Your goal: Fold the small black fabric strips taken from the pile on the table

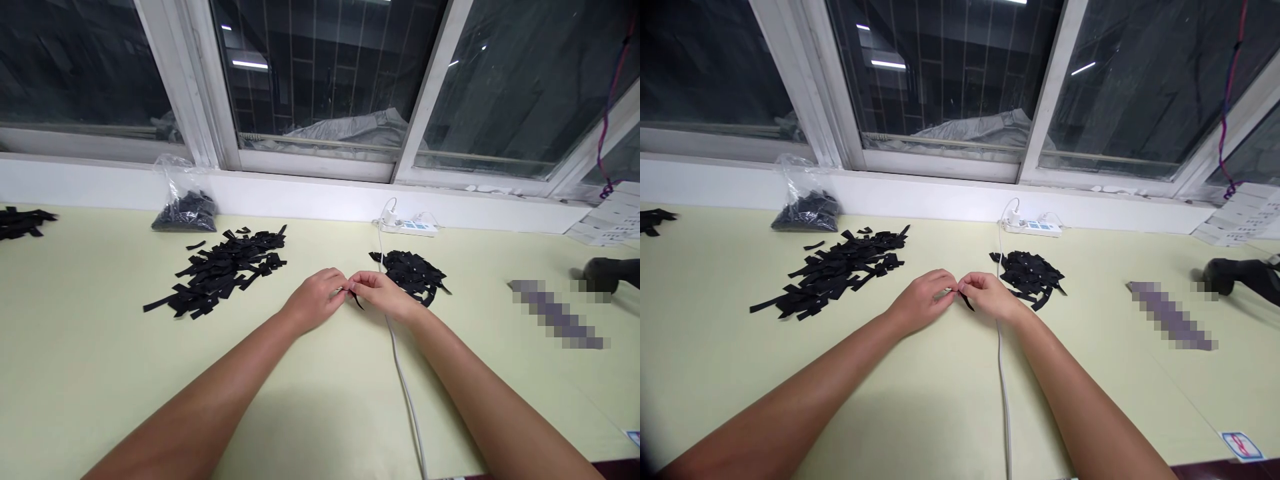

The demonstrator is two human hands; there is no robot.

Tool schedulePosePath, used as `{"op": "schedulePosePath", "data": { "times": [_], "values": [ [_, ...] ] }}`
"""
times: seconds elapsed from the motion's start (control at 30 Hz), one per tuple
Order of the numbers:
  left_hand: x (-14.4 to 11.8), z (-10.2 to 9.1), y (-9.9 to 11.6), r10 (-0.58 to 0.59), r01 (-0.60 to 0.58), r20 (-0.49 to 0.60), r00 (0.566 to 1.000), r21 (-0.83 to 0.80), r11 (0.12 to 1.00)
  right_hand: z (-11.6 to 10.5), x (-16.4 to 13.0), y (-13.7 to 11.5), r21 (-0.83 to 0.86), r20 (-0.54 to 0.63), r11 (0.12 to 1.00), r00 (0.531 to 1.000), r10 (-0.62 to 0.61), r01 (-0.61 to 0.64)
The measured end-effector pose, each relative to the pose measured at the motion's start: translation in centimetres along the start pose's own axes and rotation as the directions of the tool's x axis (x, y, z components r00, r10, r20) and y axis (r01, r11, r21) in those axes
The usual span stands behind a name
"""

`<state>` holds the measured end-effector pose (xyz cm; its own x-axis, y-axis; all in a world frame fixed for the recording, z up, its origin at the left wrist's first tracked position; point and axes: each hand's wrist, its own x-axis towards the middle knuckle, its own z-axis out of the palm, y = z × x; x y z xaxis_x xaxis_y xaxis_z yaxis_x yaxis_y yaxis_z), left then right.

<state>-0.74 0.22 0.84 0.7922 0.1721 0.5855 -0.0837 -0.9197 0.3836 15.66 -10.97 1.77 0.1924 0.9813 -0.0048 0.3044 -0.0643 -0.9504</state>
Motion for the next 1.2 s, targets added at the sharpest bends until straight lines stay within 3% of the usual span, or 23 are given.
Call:
{"op": "schedulePosePath", "data": {
  "times": [0.43,0.63,0.8,0.93,1.2],
  "values": [
    [0.1,0.3,0.6,-0.185,0.183,0.009,0.983,-0.207,0.961,0.9,0.2,0.0,-0.095,-0.073,0.995,0.997,0.004,-0.011],
    [0.3,0.4,1.1,-0.376,0.357,0.009,0.927,-0.334,0.872,0.7,0.4,0.6,-0.193,-0.077,0.975,0.989,-0.127,0.110],
    [0.4,0.6,0.9,-0.475,0.439,0.023,0.880,-0.420,0.794,0.6,0.3,0.5,-0.062,-0.064,0.991,0.990,-0.125,0.121],
    [0.4,0.9,0.4,-0.509,0.457,0.030,0.860,-0.488,0.744,0.5,0.3,0.7,0.049,-0.016,0.990,0.992,-0.128,0.129],
    [0.3,1.2,0.0,-0.481,0.418,0.044,0.876,-0.568,0.709,0.3,0.2,0.6,-0.012,-0.023,0.990,0.990,-0.138,0.138]
  ]
}}
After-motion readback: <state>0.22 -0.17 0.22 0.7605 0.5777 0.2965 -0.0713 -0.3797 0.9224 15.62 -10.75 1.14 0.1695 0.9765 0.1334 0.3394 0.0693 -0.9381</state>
